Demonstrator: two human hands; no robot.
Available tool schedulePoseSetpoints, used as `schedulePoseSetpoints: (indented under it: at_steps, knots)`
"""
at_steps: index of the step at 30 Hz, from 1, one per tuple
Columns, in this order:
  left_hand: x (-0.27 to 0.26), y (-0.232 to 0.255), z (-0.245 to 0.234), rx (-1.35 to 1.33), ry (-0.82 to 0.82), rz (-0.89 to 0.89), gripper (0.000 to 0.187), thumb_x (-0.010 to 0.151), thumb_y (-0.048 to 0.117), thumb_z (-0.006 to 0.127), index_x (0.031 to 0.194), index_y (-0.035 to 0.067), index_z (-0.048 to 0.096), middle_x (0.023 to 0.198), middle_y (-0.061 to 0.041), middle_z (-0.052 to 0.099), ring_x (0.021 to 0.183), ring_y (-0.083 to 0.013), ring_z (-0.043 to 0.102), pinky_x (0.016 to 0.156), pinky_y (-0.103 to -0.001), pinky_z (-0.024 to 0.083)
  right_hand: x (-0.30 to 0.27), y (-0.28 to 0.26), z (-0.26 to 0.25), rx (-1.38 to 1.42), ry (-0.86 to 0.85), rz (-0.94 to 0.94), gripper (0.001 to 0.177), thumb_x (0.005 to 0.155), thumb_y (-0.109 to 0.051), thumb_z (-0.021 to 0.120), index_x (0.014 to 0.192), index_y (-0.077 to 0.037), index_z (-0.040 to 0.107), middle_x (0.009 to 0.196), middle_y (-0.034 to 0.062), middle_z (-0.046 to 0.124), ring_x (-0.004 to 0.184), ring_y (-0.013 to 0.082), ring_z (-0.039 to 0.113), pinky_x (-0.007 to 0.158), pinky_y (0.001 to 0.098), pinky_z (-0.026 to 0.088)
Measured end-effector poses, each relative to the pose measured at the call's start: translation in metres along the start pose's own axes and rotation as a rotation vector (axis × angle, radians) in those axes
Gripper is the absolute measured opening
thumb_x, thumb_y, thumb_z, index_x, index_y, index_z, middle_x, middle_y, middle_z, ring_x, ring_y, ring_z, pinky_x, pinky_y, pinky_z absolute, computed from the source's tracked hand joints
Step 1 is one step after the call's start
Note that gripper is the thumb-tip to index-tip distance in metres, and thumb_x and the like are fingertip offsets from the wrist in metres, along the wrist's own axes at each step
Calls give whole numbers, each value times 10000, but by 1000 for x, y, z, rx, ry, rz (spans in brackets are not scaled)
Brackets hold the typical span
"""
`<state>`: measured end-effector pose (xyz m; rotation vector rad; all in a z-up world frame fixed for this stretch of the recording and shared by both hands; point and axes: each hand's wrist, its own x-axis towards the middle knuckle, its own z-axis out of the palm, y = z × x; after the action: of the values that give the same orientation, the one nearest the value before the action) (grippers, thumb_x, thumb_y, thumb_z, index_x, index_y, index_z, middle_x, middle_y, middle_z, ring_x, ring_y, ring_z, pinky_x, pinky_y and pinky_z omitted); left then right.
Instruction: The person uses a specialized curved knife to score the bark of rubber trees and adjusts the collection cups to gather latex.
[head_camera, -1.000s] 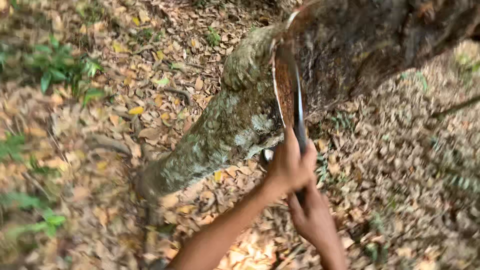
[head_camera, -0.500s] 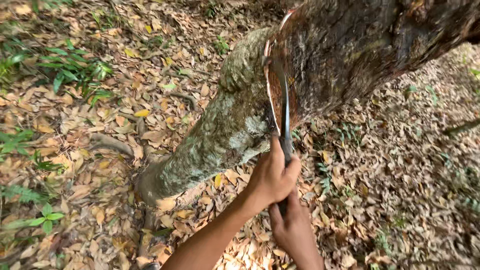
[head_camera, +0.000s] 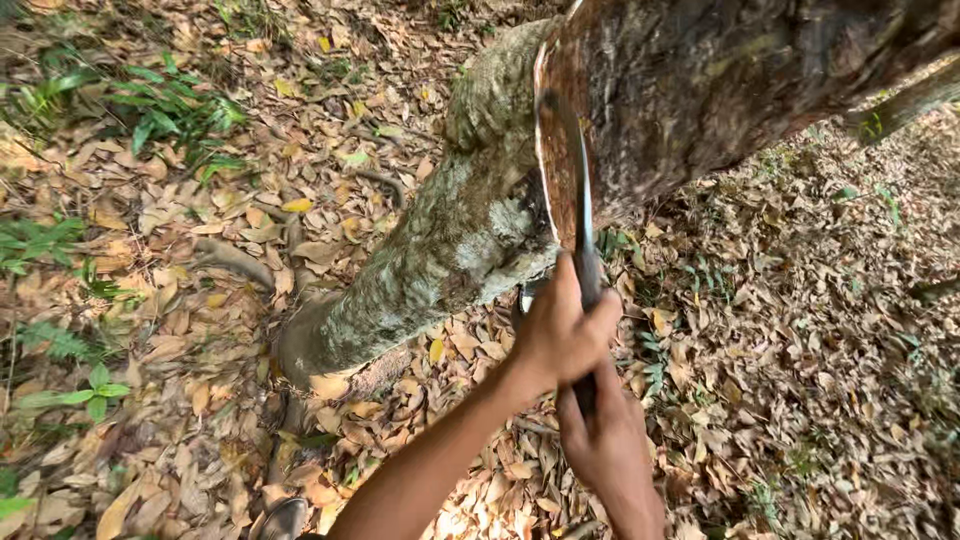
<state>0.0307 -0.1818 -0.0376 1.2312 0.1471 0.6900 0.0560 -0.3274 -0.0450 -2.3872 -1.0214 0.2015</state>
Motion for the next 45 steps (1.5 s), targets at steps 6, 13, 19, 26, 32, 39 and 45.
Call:
schedulePoseSetpoints:
  at_steps: [6,13,19,26,32,39,45]
  knots:
    - [31,-9,-21,-9,52,155,231,887,147,535,1064,76,405,693,-1,486,533,-144,519,417,-311,482,33,-24,15,19,13,36,598,925,-131,511,1503,-27,394,523,88,657,335,184,563,316,348,502]
    - [34,-33,-25,73,101,246,200,935,189,521,1065,109,391,664,-21,506,508,-147,508,398,-324,465,52,2,39,-74,45,-26,424,958,-176,552,1310,56,517,564,160,679,394,224,628,397,369,524]
    - [16,-27,-8,-83,103,179,175,948,196,499,1028,107,370,674,-29,507,505,-152,565,395,-313,524,31,-2,11,-158,102,-313,739,885,-160,588,1487,151,293,572,181,687,435,263,656,467,399,559]
    - [-16,-6,25,-64,87,127,93,977,167,472,972,80,437,680,-28,493,500,-144,490,379,-294,430,-25,-14,-32,-180,19,-156,642,885,-201,632,1453,2,413,593,169,664,464,249,629,456,372,497]
    - [-3,2,22,45,104,125,121,892,139,523,907,78,420,629,-33,472,437,-151,416,327,-312,366,-16,-26,-34,54,-45,123,694,874,-196,590,1535,-110,397,604,93,669,450,187,629,402,325,508]
    - [29,-6,-25,11,136,197,187,887,168,565,965,111,405,683,-16,510,512,-154,575,417,-310,511,37,-31,18,63,-6,-43,686,906,-141,534,1557,-71,330,570,81,663,401,183,608,405,323,536]
    - [18,-16,-12,98,133,34,148,865,186,517,931,105,413,585,-13,493,415,-160,495,314,-327,438,27,-9,17,13,-110,107,517,955,-178,514,1425,12,412,574,101,670,382,210,590,372,360,525]
